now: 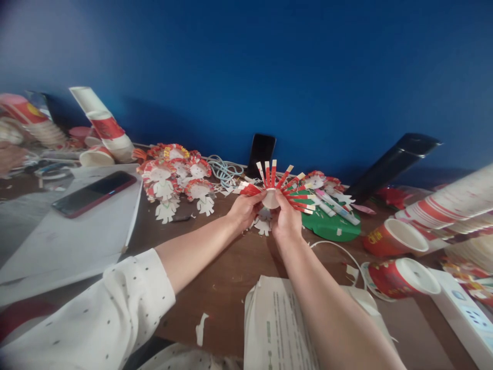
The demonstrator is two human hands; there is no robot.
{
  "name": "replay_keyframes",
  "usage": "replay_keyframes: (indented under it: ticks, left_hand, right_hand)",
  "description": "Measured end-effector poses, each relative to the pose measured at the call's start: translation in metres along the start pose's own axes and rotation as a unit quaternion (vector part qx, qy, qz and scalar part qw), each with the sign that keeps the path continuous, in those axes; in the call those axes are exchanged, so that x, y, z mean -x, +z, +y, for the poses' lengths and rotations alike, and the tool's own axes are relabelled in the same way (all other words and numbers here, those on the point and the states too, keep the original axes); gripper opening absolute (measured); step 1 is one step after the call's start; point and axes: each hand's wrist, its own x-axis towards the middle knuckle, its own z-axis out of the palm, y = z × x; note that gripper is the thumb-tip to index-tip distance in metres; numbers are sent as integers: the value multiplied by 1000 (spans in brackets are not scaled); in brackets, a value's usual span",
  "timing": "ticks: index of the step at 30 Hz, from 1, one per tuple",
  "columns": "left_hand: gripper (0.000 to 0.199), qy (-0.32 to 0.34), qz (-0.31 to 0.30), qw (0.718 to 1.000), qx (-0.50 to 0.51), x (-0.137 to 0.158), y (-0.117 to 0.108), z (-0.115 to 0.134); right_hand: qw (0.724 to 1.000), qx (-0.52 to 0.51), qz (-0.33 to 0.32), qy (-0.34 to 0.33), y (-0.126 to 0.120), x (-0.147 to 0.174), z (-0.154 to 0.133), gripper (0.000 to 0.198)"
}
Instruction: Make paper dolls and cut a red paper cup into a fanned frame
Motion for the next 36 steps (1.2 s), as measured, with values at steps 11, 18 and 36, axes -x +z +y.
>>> replay_keyframes:
  ticks: [11,18,36]
  left_hand:
    - [16,-57,-14,998,19,1,2,5]
    - [7,-37,5,999,10,0,1,3]
    - [15,-38,-19,999,-6,0,0,5]
  right_hand:
    - [999,14,-35,12,1,5,2,23]
    - [999,17,-49,6,2,7,1,24]
    - [1000,-8,4,-20,-1,-2,-1,23]
